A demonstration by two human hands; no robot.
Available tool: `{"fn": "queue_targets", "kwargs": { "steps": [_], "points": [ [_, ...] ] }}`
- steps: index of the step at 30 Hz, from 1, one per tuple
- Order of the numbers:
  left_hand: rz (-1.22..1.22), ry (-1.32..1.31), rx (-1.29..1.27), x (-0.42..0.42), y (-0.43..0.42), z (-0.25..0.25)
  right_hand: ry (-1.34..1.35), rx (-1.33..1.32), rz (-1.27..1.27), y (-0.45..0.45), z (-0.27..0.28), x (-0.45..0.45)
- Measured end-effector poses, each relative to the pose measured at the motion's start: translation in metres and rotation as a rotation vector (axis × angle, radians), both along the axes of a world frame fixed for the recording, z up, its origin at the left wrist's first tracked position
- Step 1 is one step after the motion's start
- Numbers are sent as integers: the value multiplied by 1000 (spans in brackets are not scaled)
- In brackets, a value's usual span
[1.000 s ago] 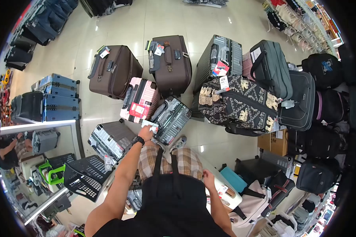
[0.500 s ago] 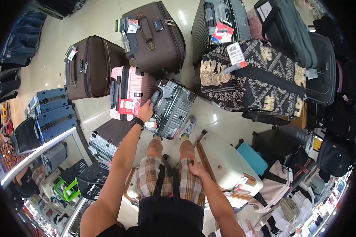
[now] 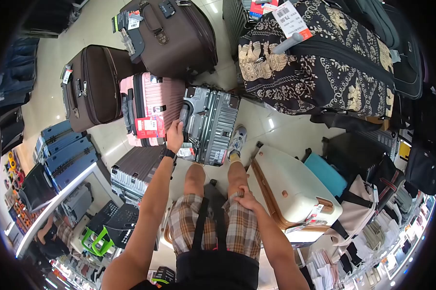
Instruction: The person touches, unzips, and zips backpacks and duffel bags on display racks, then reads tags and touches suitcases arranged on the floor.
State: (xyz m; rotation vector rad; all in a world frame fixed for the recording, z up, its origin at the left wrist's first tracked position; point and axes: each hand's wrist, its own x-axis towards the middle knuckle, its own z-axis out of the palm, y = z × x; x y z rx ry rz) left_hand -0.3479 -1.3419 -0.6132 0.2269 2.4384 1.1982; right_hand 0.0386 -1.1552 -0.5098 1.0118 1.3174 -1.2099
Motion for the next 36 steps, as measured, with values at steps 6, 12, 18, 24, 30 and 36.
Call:
{"fn": "queue_targets", "kwargs": {
  "steps": [6, 12, 18, 24, 30, 36],
  "points": [
    [5, 35, -49, 13, -2, 19, 61, 47, 1, 8, -9, 10],
    [112, -53, 30, 20, -1, 103, 199, 113, -64, 29, 22, -13],
    [140, 2, 87, 29, -10, 181, 236, 245, -212, 46, 32, 4],
    [165, 12, 168, 33, -17, 245, 416, 484, -287, 64, 59, 9],
    [159, 31, 188, 25, -23, 296, 464, 545, -419, 60, 69, 27],
    [142, 58, 295, 17, -23, 336, 390, 495, -706, 45, 66, 45]
  ]
}}
